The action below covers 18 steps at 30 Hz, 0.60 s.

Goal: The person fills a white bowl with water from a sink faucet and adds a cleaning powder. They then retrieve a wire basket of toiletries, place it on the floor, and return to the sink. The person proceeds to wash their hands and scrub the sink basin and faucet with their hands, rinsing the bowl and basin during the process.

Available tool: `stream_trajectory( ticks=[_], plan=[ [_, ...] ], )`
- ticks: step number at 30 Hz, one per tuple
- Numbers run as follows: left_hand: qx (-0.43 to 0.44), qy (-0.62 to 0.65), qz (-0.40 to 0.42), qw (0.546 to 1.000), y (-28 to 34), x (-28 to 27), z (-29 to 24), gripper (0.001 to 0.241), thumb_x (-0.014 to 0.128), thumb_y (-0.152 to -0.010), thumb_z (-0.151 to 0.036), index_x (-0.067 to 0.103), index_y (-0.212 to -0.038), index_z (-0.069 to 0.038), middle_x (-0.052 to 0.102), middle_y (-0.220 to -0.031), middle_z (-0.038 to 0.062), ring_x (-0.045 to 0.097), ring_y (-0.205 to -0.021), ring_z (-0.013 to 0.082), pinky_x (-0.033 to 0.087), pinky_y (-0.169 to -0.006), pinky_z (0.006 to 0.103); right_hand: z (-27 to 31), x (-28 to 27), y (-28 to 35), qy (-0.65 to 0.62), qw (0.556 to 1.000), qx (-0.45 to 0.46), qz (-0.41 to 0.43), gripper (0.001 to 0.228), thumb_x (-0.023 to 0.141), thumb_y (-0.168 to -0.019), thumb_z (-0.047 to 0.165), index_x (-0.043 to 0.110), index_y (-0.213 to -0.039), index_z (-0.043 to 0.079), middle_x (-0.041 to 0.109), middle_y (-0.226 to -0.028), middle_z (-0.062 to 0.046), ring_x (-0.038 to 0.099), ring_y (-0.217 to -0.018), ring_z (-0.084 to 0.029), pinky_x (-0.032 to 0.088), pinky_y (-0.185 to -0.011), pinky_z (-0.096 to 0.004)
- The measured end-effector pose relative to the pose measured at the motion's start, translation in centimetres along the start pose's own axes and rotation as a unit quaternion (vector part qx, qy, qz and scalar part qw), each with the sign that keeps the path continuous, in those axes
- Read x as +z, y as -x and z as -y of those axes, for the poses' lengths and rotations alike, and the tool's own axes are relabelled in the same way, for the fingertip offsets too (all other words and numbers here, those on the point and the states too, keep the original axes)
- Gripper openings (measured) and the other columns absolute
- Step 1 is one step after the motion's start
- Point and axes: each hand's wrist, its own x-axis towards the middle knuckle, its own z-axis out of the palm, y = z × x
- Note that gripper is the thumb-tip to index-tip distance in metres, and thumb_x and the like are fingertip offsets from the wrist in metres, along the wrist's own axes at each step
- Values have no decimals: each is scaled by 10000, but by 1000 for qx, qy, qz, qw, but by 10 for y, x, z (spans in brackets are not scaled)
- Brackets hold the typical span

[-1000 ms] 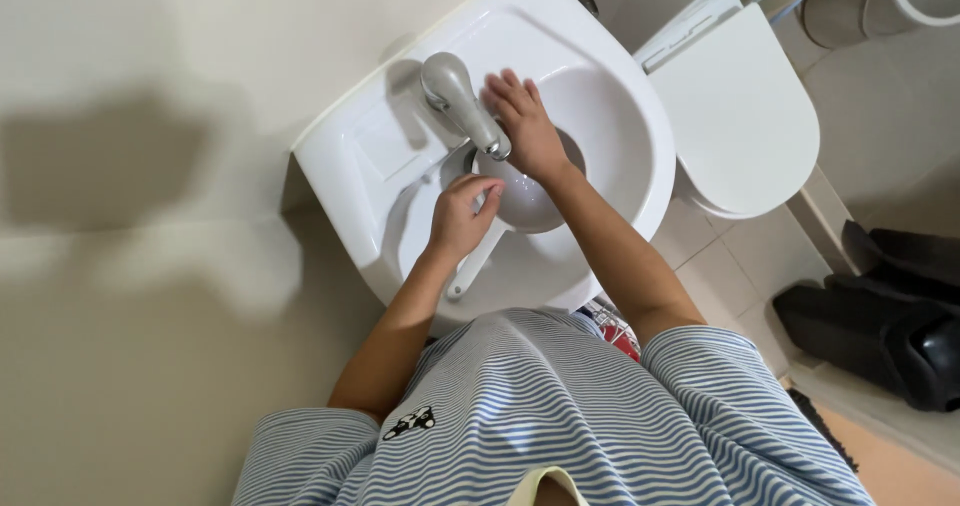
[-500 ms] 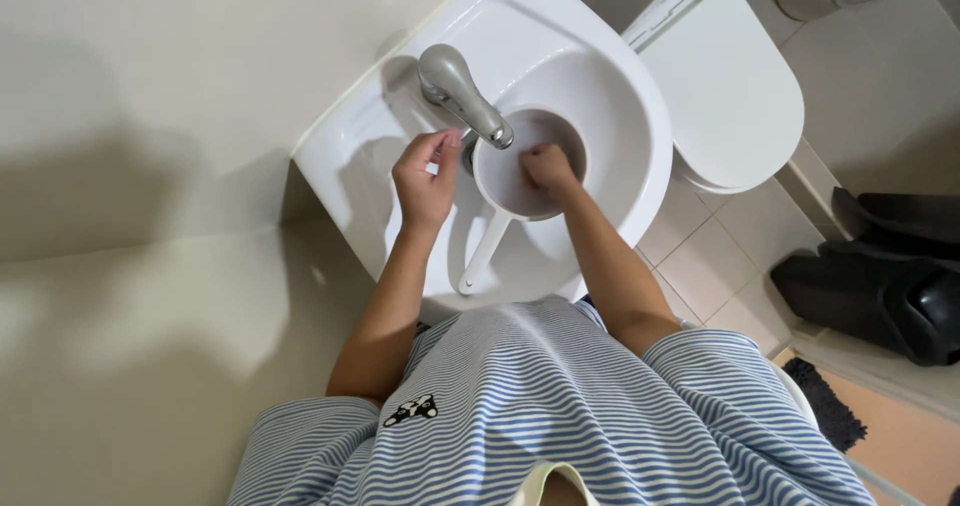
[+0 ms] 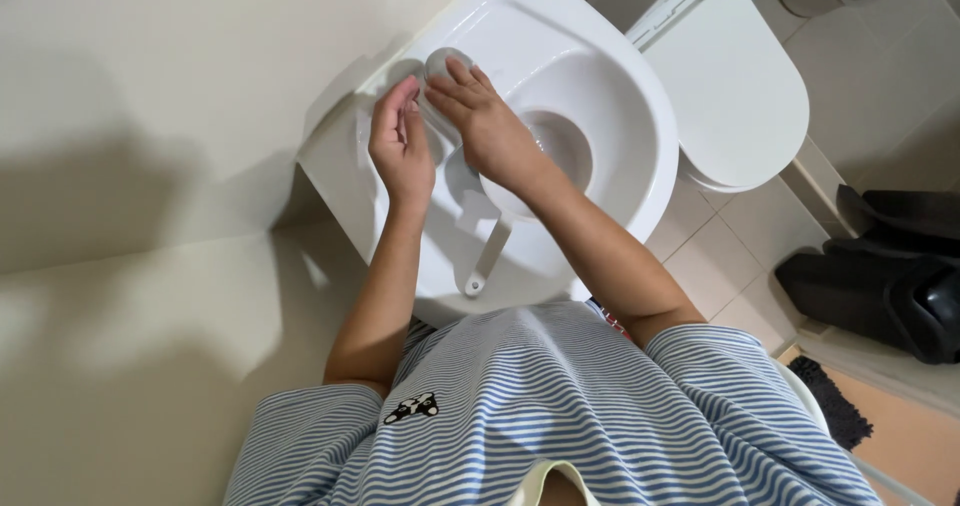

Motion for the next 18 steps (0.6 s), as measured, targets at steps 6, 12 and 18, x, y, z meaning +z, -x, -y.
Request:
stream_trajectory(
  ticks=[6,12,18],
  plan=[
    [-22,29,-5,999,1,4,-6,264,509,-1085,24,628,-1321,30,661,-1302,119,659,-1200,176,540,-1052,317,-12,26,-43,157,985,52,56,563,660,-875,136,551,-1410,0,515,-1520,-144,536,-1241,-445,542,-959,-518],
    [-7,12,-9,1000,7,4,-1,256,521,-1086,22,641,-1312,38,651,-1285,118,664,-1169,170,566,-1014,313,4,26,-41,168,950,254,66,600,541,-1046,447,493,-1395,-38,641,-1080,-277,685,-625,-386,560,-507,-465],
    [-43,38,14,998,16,-8,20,241,551,-1086,-29,641,-1302,31,707,-1211,113,684,-1117,157,562,-1022,312,-37,25,4,-12,943,329,55,558,540,-1094,519,583,-1018,-32,619,-644,-120,592,-556,-266,506,-522,-402]
  ],
)
